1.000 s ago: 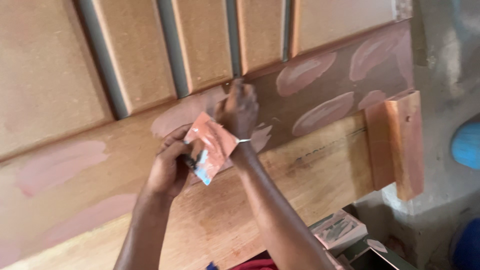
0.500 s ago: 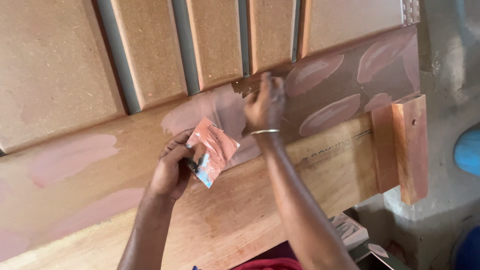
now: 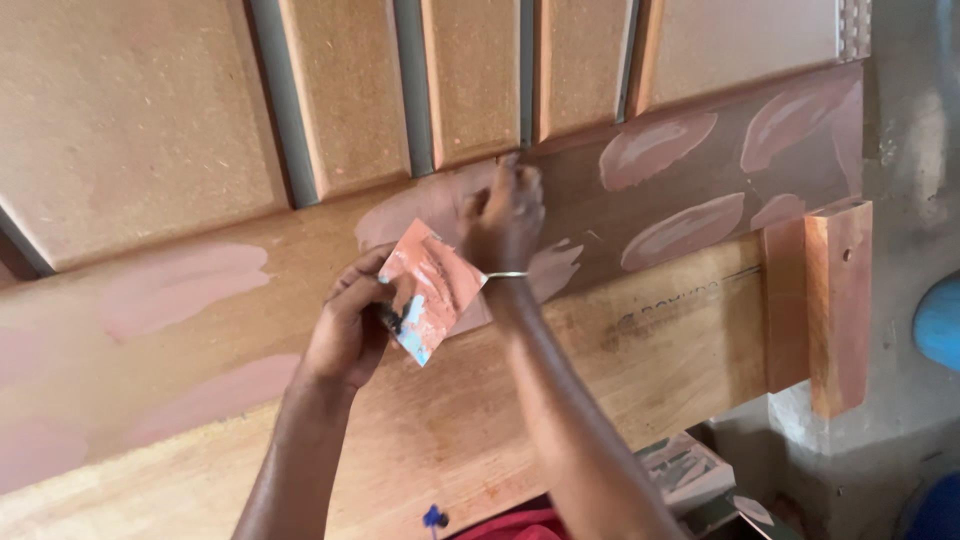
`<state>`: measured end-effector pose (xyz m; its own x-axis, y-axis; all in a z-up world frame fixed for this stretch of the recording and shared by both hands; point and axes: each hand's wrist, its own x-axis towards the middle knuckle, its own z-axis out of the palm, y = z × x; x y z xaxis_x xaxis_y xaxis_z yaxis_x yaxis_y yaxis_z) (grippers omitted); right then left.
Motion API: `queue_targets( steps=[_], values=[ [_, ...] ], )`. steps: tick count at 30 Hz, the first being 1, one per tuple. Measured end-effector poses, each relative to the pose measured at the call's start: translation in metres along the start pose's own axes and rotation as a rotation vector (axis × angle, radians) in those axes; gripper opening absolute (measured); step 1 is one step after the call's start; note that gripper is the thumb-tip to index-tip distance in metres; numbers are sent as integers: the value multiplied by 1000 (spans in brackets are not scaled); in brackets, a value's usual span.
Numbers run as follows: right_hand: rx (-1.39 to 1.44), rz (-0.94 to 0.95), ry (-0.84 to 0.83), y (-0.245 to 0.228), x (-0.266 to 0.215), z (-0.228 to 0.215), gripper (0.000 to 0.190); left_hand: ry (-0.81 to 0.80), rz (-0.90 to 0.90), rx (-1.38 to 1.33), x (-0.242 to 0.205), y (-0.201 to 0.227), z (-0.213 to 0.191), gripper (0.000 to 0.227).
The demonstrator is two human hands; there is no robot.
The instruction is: The person uses a putty knife to scoop pink wood filler from a plastic sheet and applies it to the gaps and edges of a wooden headboard. They repeatedly spread the filler into the grooves and along the frame, occasionally smoothing it with their fingers.
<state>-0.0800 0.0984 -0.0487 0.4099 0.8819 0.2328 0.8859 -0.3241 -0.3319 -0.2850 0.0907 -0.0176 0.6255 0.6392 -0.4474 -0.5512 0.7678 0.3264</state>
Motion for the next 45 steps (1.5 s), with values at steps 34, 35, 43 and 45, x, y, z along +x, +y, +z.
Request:
queue_targets(
  steps=[34,35,43,45],
  values=[
    [115,-862,-627,-34,25,-219,71,-364,-225,-161,-7,-25,-3,55],
    [96,-880,-629,-33,29,-224,71,-315,-237,-147,-8,-24,0,53],
    [-9,-780,-814,-21,14,-218,72,-87,-180,582,1,-5,27,36],
    [-60,-704,-948,-13,15,-212,73,-36,-160,442,5,-7,33,35]
  ],
)
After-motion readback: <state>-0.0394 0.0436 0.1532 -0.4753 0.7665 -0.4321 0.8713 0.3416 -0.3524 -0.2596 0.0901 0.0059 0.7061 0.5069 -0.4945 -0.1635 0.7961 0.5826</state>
